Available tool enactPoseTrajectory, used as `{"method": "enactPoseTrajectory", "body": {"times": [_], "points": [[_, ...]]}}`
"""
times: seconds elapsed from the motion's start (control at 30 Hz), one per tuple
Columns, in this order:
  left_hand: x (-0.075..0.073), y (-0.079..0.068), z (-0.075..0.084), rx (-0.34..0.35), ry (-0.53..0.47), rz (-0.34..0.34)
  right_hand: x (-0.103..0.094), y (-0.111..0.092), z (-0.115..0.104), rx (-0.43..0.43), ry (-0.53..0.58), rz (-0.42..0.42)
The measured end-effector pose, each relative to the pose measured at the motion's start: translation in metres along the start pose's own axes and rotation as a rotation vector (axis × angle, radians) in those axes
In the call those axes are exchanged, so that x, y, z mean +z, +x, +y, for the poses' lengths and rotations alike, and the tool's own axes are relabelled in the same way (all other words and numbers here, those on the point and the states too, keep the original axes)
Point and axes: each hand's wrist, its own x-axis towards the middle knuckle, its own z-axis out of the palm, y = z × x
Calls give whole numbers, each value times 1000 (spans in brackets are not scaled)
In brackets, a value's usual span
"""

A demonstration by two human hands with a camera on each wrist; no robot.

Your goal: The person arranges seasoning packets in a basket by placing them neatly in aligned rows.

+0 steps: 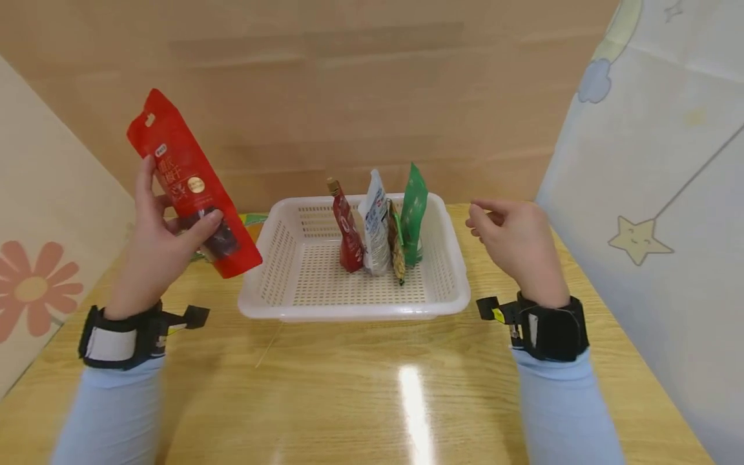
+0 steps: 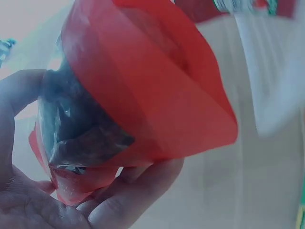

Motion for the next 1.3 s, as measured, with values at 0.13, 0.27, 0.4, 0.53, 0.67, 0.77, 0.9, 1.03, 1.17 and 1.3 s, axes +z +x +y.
{"method": "enactPoseTrajectory", "body": {"times": [0.13, 0.27, 0.4, 0.53, 0.67, 0.77, 0.9, 1.03, 1.17, 1.3], "points": [[23, -5, 14, 68, -54, -47, 13, -17, -30, -200, 40, 43], [45, -10, 19, 153, -56, -102, 38, -33, -55, -356, 68, -33], [68, -15, 21, 198, -75, -190, 69, -44, -70, -414, 172, -210], [88, -18, 21, 206, -122, -257, 94, -51, -77, -415, 237, -338], [104, -24, 23, 216, -178, -255, 110, -57, -79, -420, 264, -339], [112, -29, 27, 225, -235, -235, 119, -61, -79, -439, 251, -269], [116, -34, 32, 252, -278, -225, 128, -66, -79, -493, 155, -106], [112, -39, 39, 236, -323, -263, 133, -65, -76, -596, -12, 118], [105, -47, 50, 133, -458, -320, 135, -63, -73, -675, -192, 351], [102, -53, 59, -43, -662, -353, 139, -62, -71, -736, -301, 498]]}}
